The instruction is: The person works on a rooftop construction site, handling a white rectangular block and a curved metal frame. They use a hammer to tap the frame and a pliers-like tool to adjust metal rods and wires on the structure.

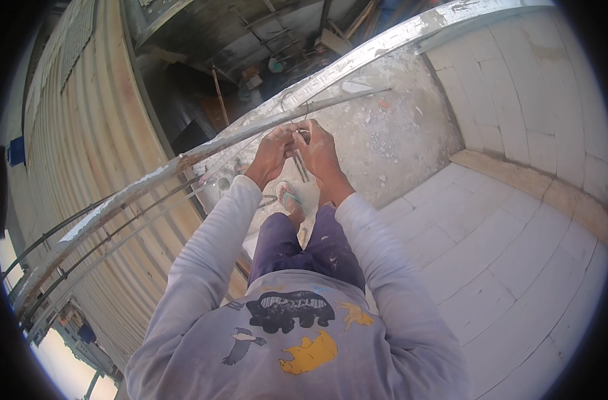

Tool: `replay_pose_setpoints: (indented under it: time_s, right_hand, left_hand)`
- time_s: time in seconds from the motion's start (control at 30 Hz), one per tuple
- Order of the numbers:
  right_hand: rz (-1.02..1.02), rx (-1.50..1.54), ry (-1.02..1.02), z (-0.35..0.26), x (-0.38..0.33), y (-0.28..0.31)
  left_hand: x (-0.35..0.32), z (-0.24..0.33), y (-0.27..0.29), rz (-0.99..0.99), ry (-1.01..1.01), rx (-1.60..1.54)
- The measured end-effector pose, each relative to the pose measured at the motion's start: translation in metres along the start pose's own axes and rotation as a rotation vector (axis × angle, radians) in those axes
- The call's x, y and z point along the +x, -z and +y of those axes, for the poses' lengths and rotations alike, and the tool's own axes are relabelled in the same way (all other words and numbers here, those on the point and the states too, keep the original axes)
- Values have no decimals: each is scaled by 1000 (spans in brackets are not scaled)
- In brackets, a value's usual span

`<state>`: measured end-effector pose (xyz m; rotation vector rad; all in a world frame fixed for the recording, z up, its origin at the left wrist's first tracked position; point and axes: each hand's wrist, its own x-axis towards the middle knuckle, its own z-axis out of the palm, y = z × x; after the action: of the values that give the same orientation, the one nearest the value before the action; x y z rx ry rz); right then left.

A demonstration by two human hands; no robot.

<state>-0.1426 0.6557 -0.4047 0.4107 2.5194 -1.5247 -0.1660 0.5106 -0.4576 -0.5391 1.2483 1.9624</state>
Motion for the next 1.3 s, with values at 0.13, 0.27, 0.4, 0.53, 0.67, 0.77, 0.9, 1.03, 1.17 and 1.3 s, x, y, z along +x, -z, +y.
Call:
replay_pose_setpoints:
  time_s: [0.13, 0.27, 0.4, 0.53, 0.67, 0.77, 0.9, 1.03, 1.17, 1.3]
  right_hand:
    - [-69, -160, 271, 18, 12, 14]
    - [-70, -315, 358, 31, 18, 22]
    - [34, -508, 548, 47, 38, 31]
    - [165, -612, 691, 66, 43, 20]
    - [310, -553, 539, 88, 30, -24]
    - [403, -462, 468, 77, 22, -51]
    - [437, -422, 489, 71, 24, -53]
    - [364, -417, 489, 72, 24, -47]
    - [461, -381, 514, 81, 29, -53]
    - [424, -59, 394, 80, 29, -71]
  left_hand:
    - [-6, 9, -8, -4, -91, 192]
    - [-6, 16, -2, -16, -152, 500]
    - [2, 17, 11, 106, -326, 705]
    - [-1, 12, 7, 160, -387, 729]
    - [-10, 8, -13, 238, -261, 626]
    - [-14, 4, -19, 287, -366, 644]
    - [-16, 2, -19, 276, -457, 678]
    - [-30, 9, -8, 257, -360, 689]
    - [-29, 17, 14, 304, -769, 898]
    - [14, 43, 32, 73, -1071, 1184]
